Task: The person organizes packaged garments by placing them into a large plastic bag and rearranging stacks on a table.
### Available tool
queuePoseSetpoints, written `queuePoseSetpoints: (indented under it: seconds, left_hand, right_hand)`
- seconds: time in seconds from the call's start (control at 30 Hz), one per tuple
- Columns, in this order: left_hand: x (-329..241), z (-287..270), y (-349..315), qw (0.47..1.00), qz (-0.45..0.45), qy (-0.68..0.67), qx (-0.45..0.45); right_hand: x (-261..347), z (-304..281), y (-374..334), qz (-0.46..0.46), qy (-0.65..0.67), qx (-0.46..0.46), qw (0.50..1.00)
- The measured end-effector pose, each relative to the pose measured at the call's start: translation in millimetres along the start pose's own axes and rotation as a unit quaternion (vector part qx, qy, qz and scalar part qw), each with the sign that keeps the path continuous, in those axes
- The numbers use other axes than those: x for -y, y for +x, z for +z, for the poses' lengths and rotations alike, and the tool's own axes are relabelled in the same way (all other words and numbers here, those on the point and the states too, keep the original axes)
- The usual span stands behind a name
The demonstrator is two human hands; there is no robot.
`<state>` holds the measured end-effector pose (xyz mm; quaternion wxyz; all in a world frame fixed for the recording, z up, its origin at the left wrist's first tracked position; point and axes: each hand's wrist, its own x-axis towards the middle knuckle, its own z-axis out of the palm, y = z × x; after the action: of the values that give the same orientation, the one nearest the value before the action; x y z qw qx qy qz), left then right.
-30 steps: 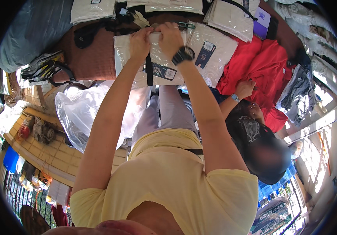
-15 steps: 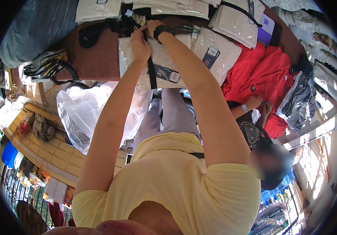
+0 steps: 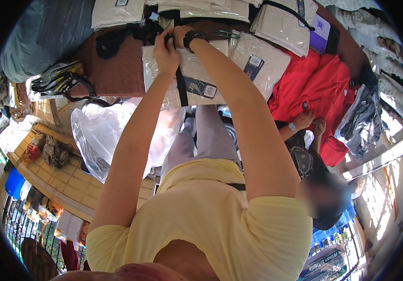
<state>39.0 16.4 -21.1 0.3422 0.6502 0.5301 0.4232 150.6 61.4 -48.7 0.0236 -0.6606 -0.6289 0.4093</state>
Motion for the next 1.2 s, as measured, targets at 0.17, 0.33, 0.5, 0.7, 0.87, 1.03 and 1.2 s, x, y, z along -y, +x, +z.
queuePoseSetpoints:
  seconds: [0.17,0.33,0.5,0.7,0.87,1.03,1.2]
  left_hand:
    - [3.0,5.8,8.1,0.981,-0.133,-0.126,0.065]
    - [6.0,-21.0,34.5,0.955,-0.076,-0.009,0.288]
    - [-27.7,-4.1,58.5,0.913,-0.125,-0.077,0.381]
    - [21.1,-18.3,39.3,0.885,0.102,0.228,0.393]
    - [21.5,-15.8,26.5,0.939,0.075,0.189,0.277]
    - [34.5,-16.2,58.7,0.853,0.123,0.263,0.433]
    - [32.6,-8.7,73.3,0.783,0.238,0.398,0.415]
  right_hand:
    - [-33.7,-10.0,-8.8,-0.005,0.147,-0.101,0.984]
    - [-15.6,-11.9,-98.1,-0.030,0.119,-0.288,0.950]
    - [18.6,13.4,-143.9,0.067,0.241,-0.289,0.924]
    - [9.6,20.6,-139.2,-0.026,0.174,-0.405,0.897]
    - [-5.7,22.7,-124.5,-0.108,0.088,-0.438,0.888]
    - [-7.0,30.5,-115.8,-0.109,0.107,-0.429,0.890]
    - [-2.9,25.4,-110.6,-0.090,0.095,-0.407,0.904]
